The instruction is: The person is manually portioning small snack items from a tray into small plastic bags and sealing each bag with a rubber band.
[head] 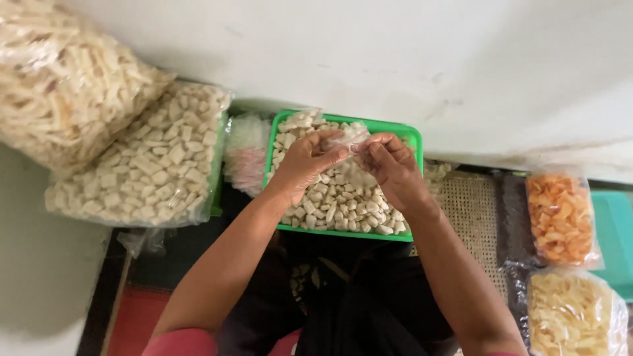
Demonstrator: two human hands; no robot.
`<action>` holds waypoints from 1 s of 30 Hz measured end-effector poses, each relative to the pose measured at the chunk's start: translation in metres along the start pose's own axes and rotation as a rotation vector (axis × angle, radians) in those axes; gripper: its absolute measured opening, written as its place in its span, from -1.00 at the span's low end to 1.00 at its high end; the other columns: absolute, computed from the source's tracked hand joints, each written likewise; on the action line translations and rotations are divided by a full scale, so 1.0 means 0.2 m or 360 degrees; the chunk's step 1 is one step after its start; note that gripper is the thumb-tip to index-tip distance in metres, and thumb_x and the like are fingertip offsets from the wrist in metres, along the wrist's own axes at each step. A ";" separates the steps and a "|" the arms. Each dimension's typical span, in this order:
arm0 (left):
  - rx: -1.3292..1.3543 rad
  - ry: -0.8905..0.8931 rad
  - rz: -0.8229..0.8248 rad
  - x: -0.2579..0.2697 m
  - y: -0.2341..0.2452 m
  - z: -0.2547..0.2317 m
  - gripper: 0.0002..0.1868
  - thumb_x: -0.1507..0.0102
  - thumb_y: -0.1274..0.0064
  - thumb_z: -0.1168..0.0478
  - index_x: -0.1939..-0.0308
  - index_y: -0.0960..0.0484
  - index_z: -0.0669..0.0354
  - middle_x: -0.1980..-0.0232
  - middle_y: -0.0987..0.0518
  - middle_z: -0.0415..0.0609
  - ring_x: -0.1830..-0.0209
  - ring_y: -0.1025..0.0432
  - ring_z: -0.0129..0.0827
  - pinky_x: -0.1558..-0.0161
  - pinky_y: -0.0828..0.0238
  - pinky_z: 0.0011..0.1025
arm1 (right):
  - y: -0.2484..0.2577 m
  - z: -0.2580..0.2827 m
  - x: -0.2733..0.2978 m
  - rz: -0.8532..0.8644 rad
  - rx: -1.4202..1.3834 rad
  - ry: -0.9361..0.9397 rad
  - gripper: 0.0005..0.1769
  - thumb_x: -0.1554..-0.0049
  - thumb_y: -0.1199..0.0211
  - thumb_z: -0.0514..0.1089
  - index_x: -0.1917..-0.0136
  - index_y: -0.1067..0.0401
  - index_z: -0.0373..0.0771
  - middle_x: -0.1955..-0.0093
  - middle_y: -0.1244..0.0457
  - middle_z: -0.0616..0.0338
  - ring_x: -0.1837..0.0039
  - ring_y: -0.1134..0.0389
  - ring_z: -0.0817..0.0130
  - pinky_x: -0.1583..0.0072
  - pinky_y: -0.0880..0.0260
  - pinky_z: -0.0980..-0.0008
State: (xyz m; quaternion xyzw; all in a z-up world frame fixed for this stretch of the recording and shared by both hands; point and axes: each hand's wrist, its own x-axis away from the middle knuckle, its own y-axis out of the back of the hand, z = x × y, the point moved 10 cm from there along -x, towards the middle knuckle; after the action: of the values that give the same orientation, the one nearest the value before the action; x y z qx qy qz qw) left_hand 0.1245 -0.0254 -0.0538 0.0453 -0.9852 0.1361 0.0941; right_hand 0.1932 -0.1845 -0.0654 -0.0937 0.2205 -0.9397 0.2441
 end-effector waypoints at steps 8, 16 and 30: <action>0.0720 0.0233 -0.0011 -0.18 -0.13 0.16 -0.48 -0.24 -0.32 0.18 -0.26 -0.59 0.21 -0.08 -0.65 0.13 0.00 -0.59 -0.28 -0.04 -0.64 -0.35 | 0.21 0.01 -0.02 -0.0109 -0.0013 0.0026 -0.89 -0.38 -0.06 -0.19 -0.17 -0.31 -0.19 -0.11 -0.39 -0.05 -0.08 -0.47 0.29 -0.09 -0.48 0.46; 0.0974 0.0293 -0.0017 -0.19 -0.13 0.29 -0.49 -0.28 -0.28 0.20 -0.26 -0.55 0.33 0.05 -0.68 0.14 0.14 -0.62 -0.38 0.08 -0.71 -0.51 | 0.18 0.05 -0.05 -0.0101 -0.0013 0.0037 -0.90 -0.36 -0.12 -0.19 -0.15 -0.33 -0.16 -0.06 -0.40 0.01 -0.07 -0.49 0.28 -0.04 -0.41 0.52; 0.0412 0.0017 -0.0196 -0.07 -0.02 0.21 -0.68 -0.16 -0.42 0.13 0.11 -0.76 0.25 0.22 -0.72 0.02 0.26 -0.63 -0.43 0.20 -0.66 -0.50 | 0.15 -0.12 -0.05 -0.0041 0.0066 -0.0012 -0.90 -0.36 -0.12 -0.20 -0.15 -0.35 -0.17 -0.14 -0.40 -0.04 -0.15 -0.50 0.21 -0.09 -0.49 0.45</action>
State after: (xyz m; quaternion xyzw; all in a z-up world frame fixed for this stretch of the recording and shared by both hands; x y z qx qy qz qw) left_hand 0.1310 -0.0394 -0.0961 0.1169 -0.9542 0.2563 0.1009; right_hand 0.2074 -0.1950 -0.1010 -0.0949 0.1989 -0.9467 0.2348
